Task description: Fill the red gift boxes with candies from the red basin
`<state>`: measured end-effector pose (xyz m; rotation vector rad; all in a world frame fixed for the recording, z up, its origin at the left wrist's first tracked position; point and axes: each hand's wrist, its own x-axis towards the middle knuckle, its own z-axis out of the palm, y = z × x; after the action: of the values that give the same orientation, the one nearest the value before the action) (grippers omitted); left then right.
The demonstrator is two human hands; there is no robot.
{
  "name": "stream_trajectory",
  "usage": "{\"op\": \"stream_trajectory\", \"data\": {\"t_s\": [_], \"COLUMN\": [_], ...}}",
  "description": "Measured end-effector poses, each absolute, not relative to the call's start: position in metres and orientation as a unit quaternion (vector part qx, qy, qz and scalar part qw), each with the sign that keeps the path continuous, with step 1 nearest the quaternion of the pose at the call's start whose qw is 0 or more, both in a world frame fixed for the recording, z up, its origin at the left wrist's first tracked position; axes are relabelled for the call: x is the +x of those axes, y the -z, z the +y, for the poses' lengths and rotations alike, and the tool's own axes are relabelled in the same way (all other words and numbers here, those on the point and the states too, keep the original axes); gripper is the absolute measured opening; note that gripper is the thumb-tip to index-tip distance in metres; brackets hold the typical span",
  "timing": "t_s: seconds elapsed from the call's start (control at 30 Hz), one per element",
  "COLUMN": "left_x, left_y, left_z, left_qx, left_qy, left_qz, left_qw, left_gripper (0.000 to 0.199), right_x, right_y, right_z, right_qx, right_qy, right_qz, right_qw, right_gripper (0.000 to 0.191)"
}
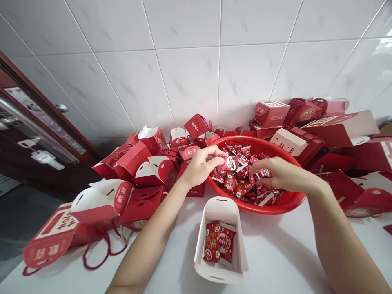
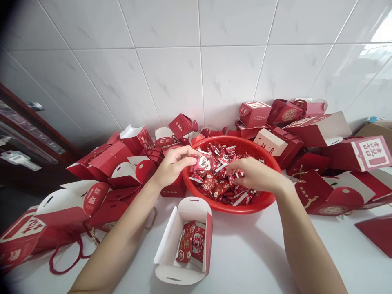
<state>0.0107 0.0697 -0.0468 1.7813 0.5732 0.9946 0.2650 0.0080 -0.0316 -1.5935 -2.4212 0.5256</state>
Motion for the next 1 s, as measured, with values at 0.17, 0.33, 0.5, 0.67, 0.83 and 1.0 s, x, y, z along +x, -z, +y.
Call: {"op": "stream_trajectory", "data": {"t_s": [0.17, 0.33, 0.5, 0.67, 0.83, 1.0], "left_x": [0.011, 0.011, 0.014, 0.023, 0.03, 0.03], "left_y": [0.046, 0.047, 0.052, 0.062, 0.072, 0.075], "left_z": [0.069, 0.071, 0.074, 0.076, 0.079, 0.081], "left_qx": [0.725, 0.712, 0.68, 0.638, 0.566, 0.554], "left_qy": [-0.417, -0.427, -0.437, -0.432, -0.422, -0.412], "left_qz": [0.243, 0.236, 0.218, 0.228, 0.256, 0.263], "left_qw": [0.491, 0.504, 0.547, 0.596, 0.66, 0.674], "left_gripper": [0.018, 0.019, 0.021, 0.019, 0.02, 0.02], "right_x": [0.244, 0.242, 0.244, 0.235, 0.237, 0.251], "right_y": [0.042, 0.05, 0.049, 0.047, 0.045, 0.036], "right_z": [0.013, 0.017, 0.02, 0.016, 0.014, 0.013], "right_qx": [-0.538, -0.548, -0.515, -0.453, -0.463, -0.451], "right_qy": [-0.14, -0.128, -0.168, -0.265, -0.311, -0.204], "right_qz": [-0.831, -0.826, -0.84, -0.846, -0.823, -0.847], "right_qw": [-0.004, -0.02, 0.023, 0.095, 0.109, 0.193], "right_gripper": [0.037, 0.029, 0.022, 0.026, 0.029, 0.029]}}
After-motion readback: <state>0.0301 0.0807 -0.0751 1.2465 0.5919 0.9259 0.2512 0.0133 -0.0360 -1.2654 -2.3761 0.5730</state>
